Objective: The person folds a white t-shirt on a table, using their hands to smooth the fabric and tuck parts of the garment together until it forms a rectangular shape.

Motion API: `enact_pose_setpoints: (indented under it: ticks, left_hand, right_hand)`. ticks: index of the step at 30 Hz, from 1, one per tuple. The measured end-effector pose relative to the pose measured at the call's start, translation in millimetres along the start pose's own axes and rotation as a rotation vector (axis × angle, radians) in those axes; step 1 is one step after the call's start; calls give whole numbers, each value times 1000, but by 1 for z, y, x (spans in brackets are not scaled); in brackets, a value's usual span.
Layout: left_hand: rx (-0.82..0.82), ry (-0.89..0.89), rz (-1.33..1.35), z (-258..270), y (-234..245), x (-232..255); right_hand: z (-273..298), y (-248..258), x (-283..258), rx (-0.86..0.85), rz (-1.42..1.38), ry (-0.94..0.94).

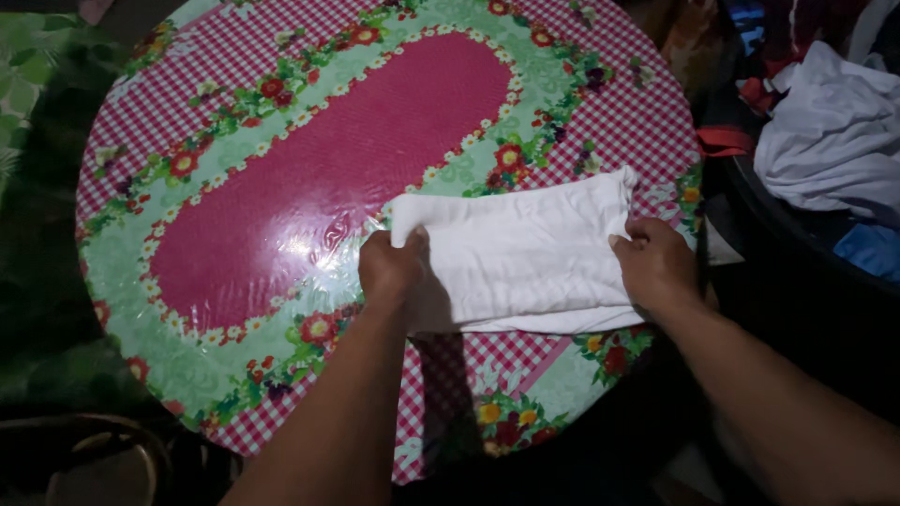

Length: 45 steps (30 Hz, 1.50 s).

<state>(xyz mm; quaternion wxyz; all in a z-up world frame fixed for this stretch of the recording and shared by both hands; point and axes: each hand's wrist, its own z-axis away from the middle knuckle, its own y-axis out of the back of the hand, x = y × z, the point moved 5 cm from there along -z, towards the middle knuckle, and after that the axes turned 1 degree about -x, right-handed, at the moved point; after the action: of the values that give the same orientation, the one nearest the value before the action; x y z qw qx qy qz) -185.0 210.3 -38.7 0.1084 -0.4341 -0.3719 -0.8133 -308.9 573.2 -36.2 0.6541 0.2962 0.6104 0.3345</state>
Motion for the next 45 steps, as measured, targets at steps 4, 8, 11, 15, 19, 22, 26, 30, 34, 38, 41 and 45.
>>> enact_pose_setpoints:
  ticks: [4, 8, 11, 15, 19, 22, 26, 30, 34, 38, 41, 45]
  left_hand:
    - [246, -102, 28, -15, 32, -29]
    - [307, 50, 227, -13, 85, -58]
    - [230, 187, 115, 1, 124, -68]
    - [376, -104, -219, 33, 161, -49]
    - [299, -741, -539, 58, 146, -17]
    - [116, -921, -619, 60, 121, -14]
    - [0, -925, -684, 55, 113, -22]
    - [-126, -849, -676, 49, 116, -22]
    - [-198, -915, -691, 59, 130, -26]
    - [-245, -908, -688, 56, 139, -31]
    - [-248, -889, -665, 53, 137, -26]
    - [-166, -885, -494, 55, 140, -4]
  right_hand:
    - [-5, -19, -44, -22, 51, 111]
    - [-6, -53, -115, -64, -64, 195]
    - [1, -63, -153, 22, -195, 397]
    - [26, -61, -150, 156, -153, 427]
    - [71, -52, -133, 286, -100, 332]
    - [89, -49, -139, 279, -21, 266]
    - [100, -75, -152, 31, -130, -78]
    - [99, -88, -166, -50, -115, -297]
    - [85, -88, -154, 7, -60, -371]
    - [73, -75, -153, 88, -26, -338]
    - [67, -69, -157, 186, -46, -299]
    - [52, -78, -162, 180, 43, -312]
